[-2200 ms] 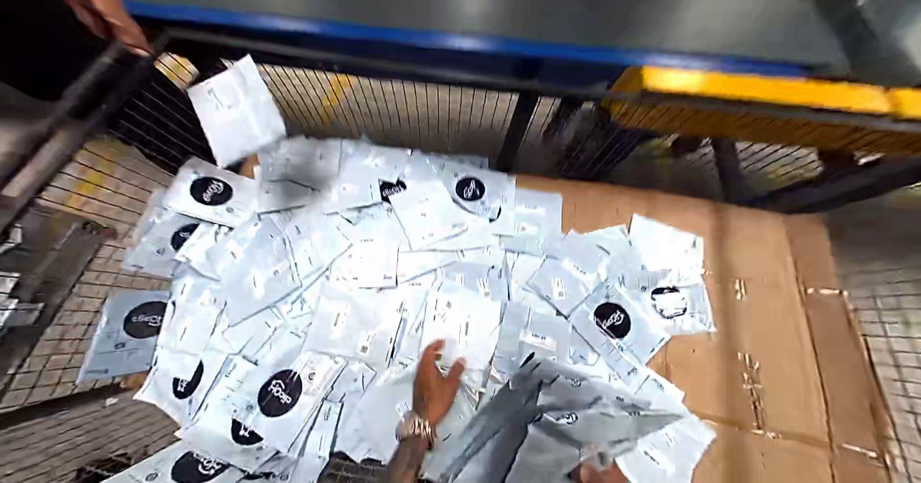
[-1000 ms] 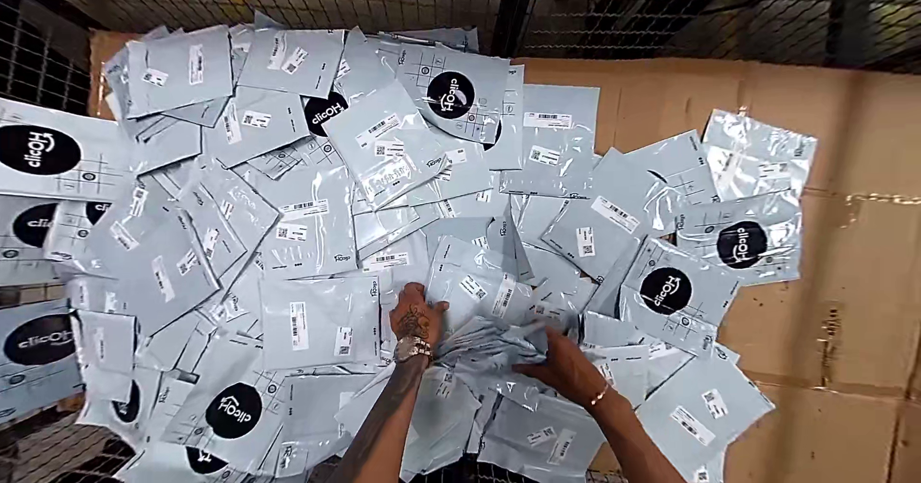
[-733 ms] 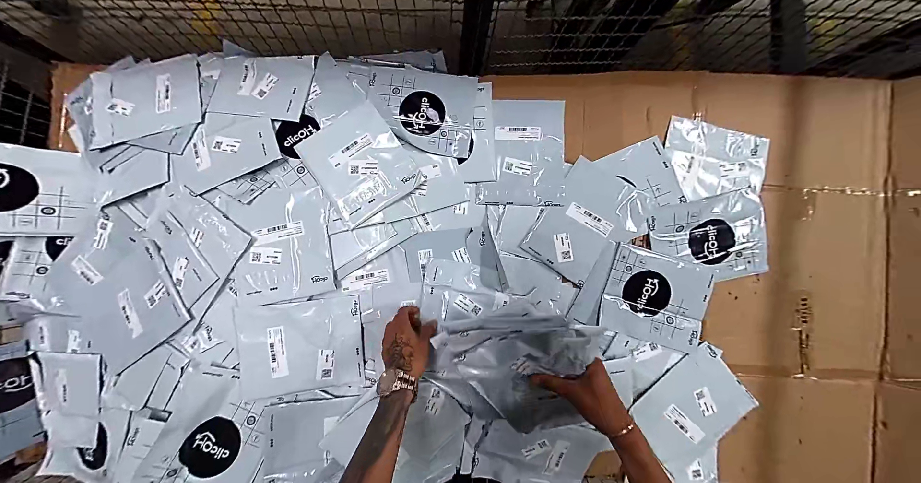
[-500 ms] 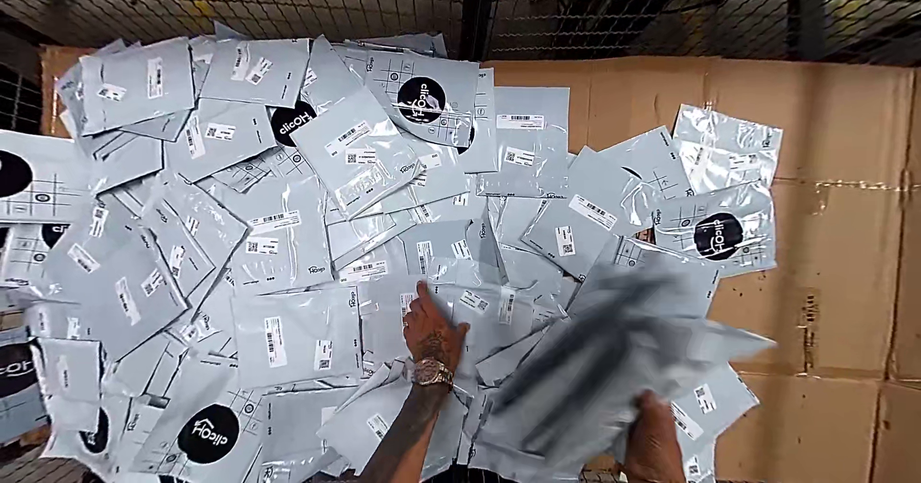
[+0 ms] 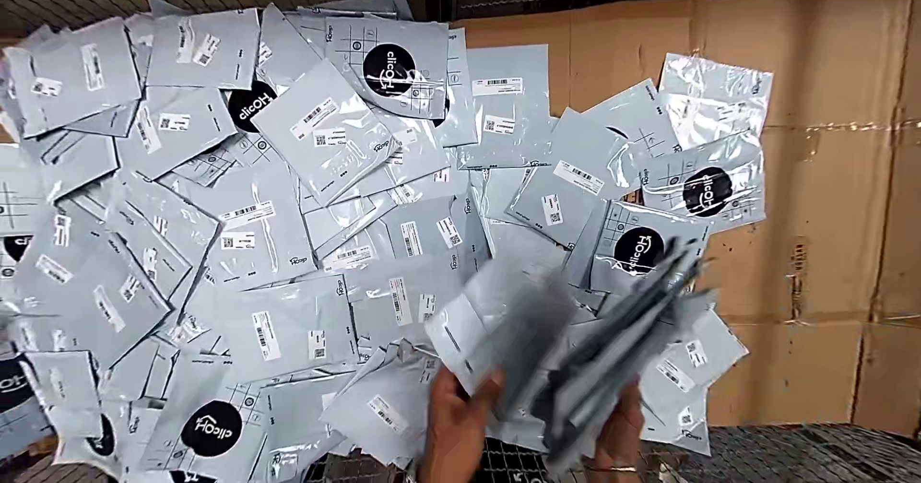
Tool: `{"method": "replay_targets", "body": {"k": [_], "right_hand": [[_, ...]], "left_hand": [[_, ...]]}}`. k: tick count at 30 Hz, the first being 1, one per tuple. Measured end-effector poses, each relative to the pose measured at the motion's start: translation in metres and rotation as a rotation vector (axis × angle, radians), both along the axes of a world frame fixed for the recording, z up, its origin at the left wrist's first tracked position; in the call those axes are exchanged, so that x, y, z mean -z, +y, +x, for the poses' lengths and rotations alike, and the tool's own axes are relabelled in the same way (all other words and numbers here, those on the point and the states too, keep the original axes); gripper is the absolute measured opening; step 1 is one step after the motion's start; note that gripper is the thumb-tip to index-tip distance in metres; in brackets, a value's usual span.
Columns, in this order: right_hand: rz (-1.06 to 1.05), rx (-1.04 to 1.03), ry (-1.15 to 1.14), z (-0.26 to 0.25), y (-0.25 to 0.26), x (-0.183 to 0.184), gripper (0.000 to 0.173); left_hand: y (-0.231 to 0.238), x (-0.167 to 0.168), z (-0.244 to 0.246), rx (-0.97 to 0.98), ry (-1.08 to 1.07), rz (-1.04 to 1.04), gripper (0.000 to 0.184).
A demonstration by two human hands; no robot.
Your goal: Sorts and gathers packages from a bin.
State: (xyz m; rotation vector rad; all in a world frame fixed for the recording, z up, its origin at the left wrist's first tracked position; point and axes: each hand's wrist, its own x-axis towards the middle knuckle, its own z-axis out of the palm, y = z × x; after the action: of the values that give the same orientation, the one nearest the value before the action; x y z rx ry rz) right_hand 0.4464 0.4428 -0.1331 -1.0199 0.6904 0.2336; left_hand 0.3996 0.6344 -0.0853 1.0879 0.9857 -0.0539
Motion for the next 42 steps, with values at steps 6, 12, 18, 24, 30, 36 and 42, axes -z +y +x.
{"method": "replay_targets", "body": {"k": [6, 12, 18, 24, 30, 36, 42], "right_hand": [[0.073, 0.028, 0.050, 0.005, 0.026, -0.001, 0.030], [-0.039, 0.039, -0.159, 0.033, 0.017, -0.007, 0.032], [0.355, -0.160, -0.305, 0.039, -0.033, -0.022, 0.048], [0.733, -0.314, -0.398, 0.054, -0.043, -0.033, 0.035], [0.550, -0.348, -0.365, 0.035, -0.043, -0.044, 0.032], [0.178, -0.058, -0.150, 0.005, -0.013, -0.111, 0.049], [-0.030, -0.138, -0.237, -0.052, -0.006, -0.168, 0.037]], "left_hand": [[-0.007, 0.003, -0.030, 0.178, -0.195, -0.137, 0.033], [0.098, 0.083, 0.016, 1.061, -0.093, 0.654, 0.042], [0.168, 0.161, 0.048, 1.279, 0.194, 1.109, 0.068], [0.170, 0.153, 0.119, 1.154, 0.076, 1.216, 0.024], [0.158, 0.151, 0.156, 1.136, 0.315, 0.995, 0.072], [0.136, 0.105, 0.093, 1.128, 0.294, 0.772, 0.049], [0.091, -0.039, -0.028, 0.684, 0.098, 0.977, 0.042]]}}
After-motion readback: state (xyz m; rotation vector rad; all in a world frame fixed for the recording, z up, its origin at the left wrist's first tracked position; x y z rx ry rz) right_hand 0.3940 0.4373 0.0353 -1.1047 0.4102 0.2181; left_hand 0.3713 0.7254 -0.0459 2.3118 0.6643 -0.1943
